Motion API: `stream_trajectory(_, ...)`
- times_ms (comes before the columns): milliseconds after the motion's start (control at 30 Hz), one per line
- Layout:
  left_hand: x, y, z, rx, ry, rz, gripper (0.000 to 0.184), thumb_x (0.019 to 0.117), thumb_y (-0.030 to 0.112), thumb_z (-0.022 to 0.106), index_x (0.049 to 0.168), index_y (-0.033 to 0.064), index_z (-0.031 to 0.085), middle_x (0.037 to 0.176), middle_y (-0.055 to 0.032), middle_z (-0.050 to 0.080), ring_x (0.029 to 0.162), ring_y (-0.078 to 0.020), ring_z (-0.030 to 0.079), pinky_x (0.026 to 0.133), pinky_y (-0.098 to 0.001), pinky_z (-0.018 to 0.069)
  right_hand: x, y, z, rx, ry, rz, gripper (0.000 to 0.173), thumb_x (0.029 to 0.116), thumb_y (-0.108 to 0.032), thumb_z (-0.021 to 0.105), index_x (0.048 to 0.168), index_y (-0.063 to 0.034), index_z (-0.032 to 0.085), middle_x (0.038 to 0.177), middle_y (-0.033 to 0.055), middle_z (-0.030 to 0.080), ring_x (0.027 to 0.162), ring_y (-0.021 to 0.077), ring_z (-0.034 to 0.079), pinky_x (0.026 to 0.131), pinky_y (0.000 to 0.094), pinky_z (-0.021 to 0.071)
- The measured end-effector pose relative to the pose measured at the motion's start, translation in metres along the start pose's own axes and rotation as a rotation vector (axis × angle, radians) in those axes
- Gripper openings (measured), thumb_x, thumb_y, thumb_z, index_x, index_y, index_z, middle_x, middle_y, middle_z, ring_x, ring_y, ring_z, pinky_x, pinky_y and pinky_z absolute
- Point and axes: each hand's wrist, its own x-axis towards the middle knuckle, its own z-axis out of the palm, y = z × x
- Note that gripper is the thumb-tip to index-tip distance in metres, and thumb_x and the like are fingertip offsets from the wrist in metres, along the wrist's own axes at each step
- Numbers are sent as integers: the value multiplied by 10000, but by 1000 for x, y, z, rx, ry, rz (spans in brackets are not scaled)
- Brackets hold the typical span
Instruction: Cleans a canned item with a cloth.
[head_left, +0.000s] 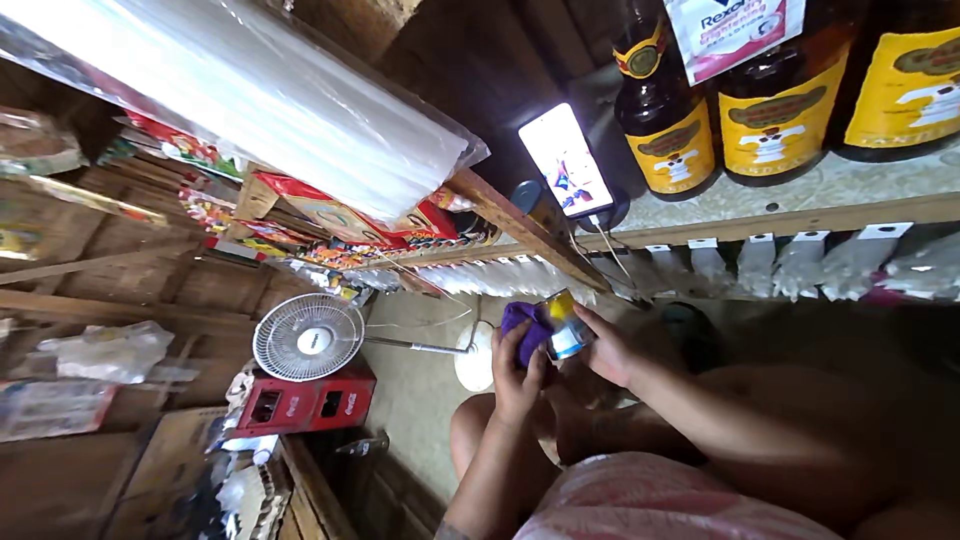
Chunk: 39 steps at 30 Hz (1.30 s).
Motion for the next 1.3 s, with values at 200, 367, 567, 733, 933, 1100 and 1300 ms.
stream_trajectory(200, -11, 9, 9, 45, -58, 56, 366, 958, 356, 648, 1237, 121, 676, 1172, -145, 605, 1086, -128, 599, 947, -282, 516, -1, -3, 2, -40, 94, -22, 450, 1084, -347, 372, 1455, -94, 392, 1193, 66, 636, 1041, 145, 662, 876, 322, 579)
stream_trajectory(367, -10, 9, 7, 67, -115, 115, 363, 972, 375, 637, 1251, 144, 660, 1211, -148, 594, 1093, -117, 615, 934, -271, 537, -1, -5, 2, -22, 116, -51, 482, 1060, -329, 425, 1494, -149, 316, 1173, 56, 638, 1009, 154, 672, 833, 336, 593)
stream_trajectory(567, 0, -1, 0, -57, 11, -17, 415, 977, 359, 637, 1293, 90, 630, 1181, -94, 619, 1098, -98, 589, 971, -283, 502, 0, -1, -2, 90, -64, -3, 490, 1052, -432, 387, 1409, -100, 433, 1233, 93, 645, 1076, 210, 677, 893, 384, 596)
stream_trajectory(733, -8, 1, 8, -44, -15, 1, 406, 977, 364, 640, 1289, 103, 638, 1173, -104, 622, 1098, -115, 591, 971, -299, 503, 1, -1, -2, 104, 12, -25, 545, 1015, -415, 475, 1470, -137, 357, 1257, 87, 622, 1098, 208, 659, 892, 389, 591)
stream_trajectory(933, -13, 7, 10, 40, -142, 141, 364, 979, 393, 637, 1262, 165, 644, 1215, -131, 588, 1092, -114, 617, 931, -281, 544, 0, -4, -2, 82, 72, -85, 573, 1011, -393, 480, 1484, -143, 276, 1177, 55, 643, 1013, 156, 678, 820, 331, 598)
stream_trajectory(1100, -2, -6, -2, 14, -71, 75, 395, 986, 400, 635, 1294, 153, 633, 1228, -110, 614, 1130, -118, 604, 986, -314, 517, 3, 1, -4, 87, 15, -34, 755, 887, -499, 669, 1462, -146, 332, 1243, 97, 622, 1074, 233, 668, 854, 408, 602)
stream_trajectory(1300, 15, -16, -13, -26, -57, 59, 407, 978, 378, 652, 1298, 125, 642, 1210, -118, 618, 1111, -125, 608, 965, -308, 529, 2, 1, -2, -62, 62, -113, 835, 823, -411, 748, 1496, -120, 349, 1270, 85, 629, 1104, 203, 661, 908, 376, 587)
